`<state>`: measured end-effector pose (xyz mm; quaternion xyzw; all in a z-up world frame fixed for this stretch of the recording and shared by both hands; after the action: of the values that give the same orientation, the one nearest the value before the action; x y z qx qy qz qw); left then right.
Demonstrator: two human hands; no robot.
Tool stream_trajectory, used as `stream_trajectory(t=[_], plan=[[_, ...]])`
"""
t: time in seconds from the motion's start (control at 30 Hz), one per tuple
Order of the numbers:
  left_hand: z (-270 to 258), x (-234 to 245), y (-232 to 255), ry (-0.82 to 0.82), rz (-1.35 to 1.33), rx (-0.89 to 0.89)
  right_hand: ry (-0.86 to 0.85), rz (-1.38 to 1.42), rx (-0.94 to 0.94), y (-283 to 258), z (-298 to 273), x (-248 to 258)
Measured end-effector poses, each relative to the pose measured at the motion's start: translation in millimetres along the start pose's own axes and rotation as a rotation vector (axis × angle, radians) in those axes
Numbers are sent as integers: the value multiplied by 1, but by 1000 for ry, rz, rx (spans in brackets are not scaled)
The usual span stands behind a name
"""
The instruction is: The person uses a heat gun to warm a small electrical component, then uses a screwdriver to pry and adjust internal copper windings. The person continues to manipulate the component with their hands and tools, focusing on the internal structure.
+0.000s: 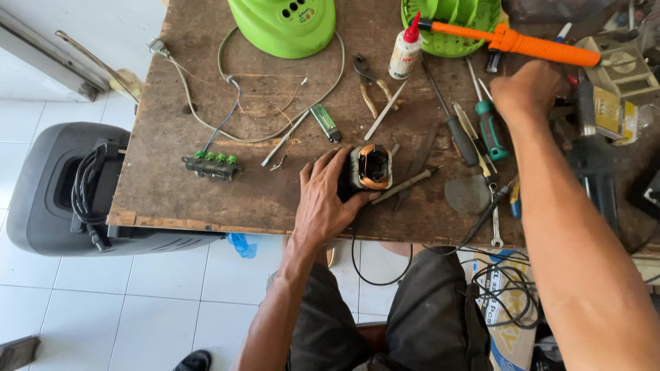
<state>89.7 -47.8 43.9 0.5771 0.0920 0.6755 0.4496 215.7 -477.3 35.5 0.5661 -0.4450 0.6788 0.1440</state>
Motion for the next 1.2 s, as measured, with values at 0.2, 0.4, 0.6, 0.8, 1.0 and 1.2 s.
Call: stream_trajectory(t=[0.2, 0.4, 0.6, 0.8, 1.0, 1.2], plan=[[-2, -3, 3, -36, 35, -10, -421, 816, -296, -3, -19, -9], [2, 5, 11, -18, -12, 13, -689, 1281, -284, -31, -182, 50], [3, -6, -2, 5, -77, 34, -634, 1168, -28, 13, -295, 23], [5, -6, 2, -7, -45, -18, -535, 694, 395, 19, -335, 9], [6, -16, -8, -2, -57, 29, -271, 599, 556, 3, -337, 29], [12, -13, 0, -1, -20, -24, -258, 575, 561, 15, -335, 17]])
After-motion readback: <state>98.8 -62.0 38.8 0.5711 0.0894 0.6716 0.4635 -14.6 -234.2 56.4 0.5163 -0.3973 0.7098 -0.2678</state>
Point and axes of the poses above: each hand's wrist, its own z-axis towards the middle knuckle, its own x-axis out of the back of the hand, y = z × x, the point moved 10 cm from there along z, towards the middle knuckle, and after that the axes turned 9 degrees about -x, right-handed, at the moved point
